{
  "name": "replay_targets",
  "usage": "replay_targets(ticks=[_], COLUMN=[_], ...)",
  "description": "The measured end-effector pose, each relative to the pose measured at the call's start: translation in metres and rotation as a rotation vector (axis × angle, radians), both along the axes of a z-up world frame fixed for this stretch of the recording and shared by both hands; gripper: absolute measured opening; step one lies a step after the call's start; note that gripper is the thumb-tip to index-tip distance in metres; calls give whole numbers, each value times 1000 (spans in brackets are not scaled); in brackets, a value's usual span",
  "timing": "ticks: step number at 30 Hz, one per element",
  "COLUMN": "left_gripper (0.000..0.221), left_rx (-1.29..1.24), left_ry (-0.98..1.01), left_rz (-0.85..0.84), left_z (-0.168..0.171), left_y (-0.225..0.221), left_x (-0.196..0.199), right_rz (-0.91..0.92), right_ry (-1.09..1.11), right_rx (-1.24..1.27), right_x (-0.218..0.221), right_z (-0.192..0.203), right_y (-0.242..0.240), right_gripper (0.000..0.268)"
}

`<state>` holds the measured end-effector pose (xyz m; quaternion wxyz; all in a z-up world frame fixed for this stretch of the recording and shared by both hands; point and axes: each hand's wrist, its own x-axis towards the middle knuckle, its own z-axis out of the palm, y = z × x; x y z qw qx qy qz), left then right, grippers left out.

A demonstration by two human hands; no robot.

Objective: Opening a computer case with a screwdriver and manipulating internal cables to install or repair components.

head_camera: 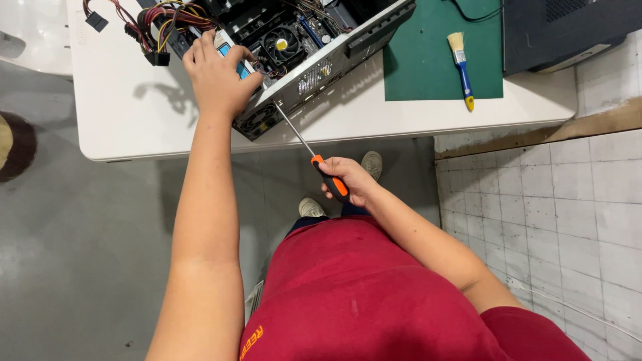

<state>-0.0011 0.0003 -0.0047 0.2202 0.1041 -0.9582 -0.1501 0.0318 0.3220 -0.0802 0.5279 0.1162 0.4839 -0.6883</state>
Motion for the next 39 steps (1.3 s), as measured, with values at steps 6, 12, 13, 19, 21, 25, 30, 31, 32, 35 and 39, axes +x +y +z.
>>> replay_targets(ticks=[6, 12, 13, 19, 21, 25, 30, 31, 32, 35, 39], left_gripper=[28, 26, 26, 26, 26, 25, 26, 26, 26, 26, 26], left_rx=[-9, -16, -16, 1, 12, -19, -11, -10, -16, -15, -1], left_ry=[0, -6, -5, 3, 5, 30, -3, -5, -1, 11, 1], left_rz=[7, 12, 12, 7, 12, 4, 14, 15, 15, 10, 11], left_z=[-1, -1, -1, 0, 1, -4, -5, -5, -5, -4, -1], left_y=[1, 0, 0, 1, 1, 1, -1, -2, -2, -1, 1], left_x=[0, -1, -1, 0, 0, 0, -3, -2, -2, -1, -1], right_rz=[65, 8, 8, 88, 132, 27, 58, 59, 68, 66, 48], right_ry=[-128, -41, -40, -218, -160, -162, -79, -81, -77, -88, -104], right_rx=[-70, 2, 2, -145, -94, -125, -74, -73, -83, -74, -38], right_x=[-3, 2, -1, -6, -8, -3, -6, -6, -6, -5, -8], right_z=[-11, 9, 3, -10, -5, 10, -7, -4, -1, 8, 0], right_y=[5, -3, -3, 2, 3, -1, 1, 0, 0, -2, -4], right_gripper=[44, 23, 23, 41, 44, 32, 38, 38, 38, 32, 25])
